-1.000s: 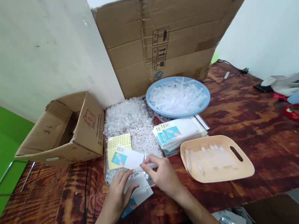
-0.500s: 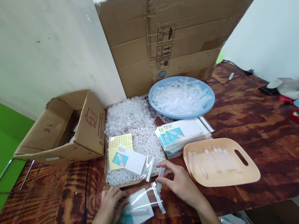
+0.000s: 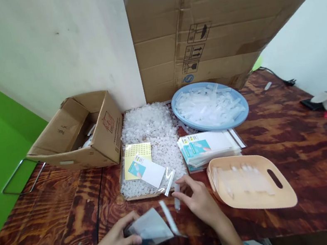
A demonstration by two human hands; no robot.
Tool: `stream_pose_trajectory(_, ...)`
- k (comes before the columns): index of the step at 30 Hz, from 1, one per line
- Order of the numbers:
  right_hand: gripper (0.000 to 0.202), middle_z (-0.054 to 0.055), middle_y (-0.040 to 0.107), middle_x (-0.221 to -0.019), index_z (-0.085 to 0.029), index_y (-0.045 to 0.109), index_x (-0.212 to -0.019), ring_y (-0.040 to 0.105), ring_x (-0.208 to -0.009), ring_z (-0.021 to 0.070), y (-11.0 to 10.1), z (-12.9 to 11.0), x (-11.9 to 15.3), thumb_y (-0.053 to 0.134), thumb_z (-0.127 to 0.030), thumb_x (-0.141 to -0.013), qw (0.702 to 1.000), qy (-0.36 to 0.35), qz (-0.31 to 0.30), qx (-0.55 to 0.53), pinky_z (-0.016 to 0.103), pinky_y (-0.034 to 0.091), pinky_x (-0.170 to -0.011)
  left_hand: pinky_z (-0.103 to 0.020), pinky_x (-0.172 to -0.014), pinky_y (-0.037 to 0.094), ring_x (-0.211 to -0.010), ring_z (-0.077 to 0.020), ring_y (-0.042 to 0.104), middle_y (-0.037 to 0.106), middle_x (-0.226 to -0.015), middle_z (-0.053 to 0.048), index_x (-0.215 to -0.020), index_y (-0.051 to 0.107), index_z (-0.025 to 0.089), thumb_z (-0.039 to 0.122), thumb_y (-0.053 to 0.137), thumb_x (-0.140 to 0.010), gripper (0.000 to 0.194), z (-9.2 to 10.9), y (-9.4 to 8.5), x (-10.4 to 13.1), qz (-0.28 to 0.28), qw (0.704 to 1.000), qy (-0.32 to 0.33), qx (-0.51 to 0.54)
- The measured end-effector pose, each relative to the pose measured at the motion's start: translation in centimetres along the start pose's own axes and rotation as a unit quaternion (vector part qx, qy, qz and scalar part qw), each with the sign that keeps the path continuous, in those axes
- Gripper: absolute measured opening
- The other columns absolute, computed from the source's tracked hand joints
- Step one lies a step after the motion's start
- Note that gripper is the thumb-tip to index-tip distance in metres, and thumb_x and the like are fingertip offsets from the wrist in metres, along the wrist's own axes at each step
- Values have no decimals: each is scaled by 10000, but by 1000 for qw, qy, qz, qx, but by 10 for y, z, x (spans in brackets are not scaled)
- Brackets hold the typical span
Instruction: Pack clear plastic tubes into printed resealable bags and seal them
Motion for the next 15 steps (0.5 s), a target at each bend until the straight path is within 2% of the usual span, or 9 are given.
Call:
stream_pose_trajectory(2,235,39,721,-832,-239,567,-922,677,-723,212,-7,-2,3,755,-358,-846,992,-10,64,-109,320,535,-660,-253,-798,394,-888,-183,517,553,-917,8,-952,570,198,507,697,-839,354,5,0,-4,-10,995,28,93)
stream_pose_trajectory(4,282,45,734,-878,-252,499,-908,684,-706,206,-12,-5,6,757,-350,-851,968,-30,121,-218,317,546,-630,-235,-731,373,-804,-156,482,504,-839,21,-877,527,188,559,723,-805,426,5,-1,-9,-9,987,39,153)
stream_pose_trajectory(7,323,40,745,-896,-266,452,-904,687,-659,198,-8,-14,7,764,-327,-849,943,-44,148,-295,317,548,-596,-209,-643,305,-707,-118,393,410,-742,49,-760,431,191,544,778,-766,495,4,0,-16,9,983,37,179)
stream_pose_trajectory(11,314,44,753,-892,-255,484,-833,715,-758,229,8,-30,2,792,-318,-821,953,-50,114,-277,335,562,-668,-210,-646,310,-726,-118,386,425,-771,38,-773,450,183,496,774,-796,451,20,5,-23,-2,985,51,163)
stream_pose_trajectory(15,133,77,739,-1023,-230,678,-845,687,-967,250,24,-43,-3,691,-344,-912,984,-86,-1,-156,360,520,-881,-224,-678,354,-786,-141,444,500,-867,2,-928,540,166,572,709,-830,451,37,9,-26,-25,982,79,168)
Point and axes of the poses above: each hand's wrist, its own x-axis away from the middle knuckle, its own y-axis out of the palm, z = x × y, the point moved 8 cm from there along -x, towards the middle knuckle
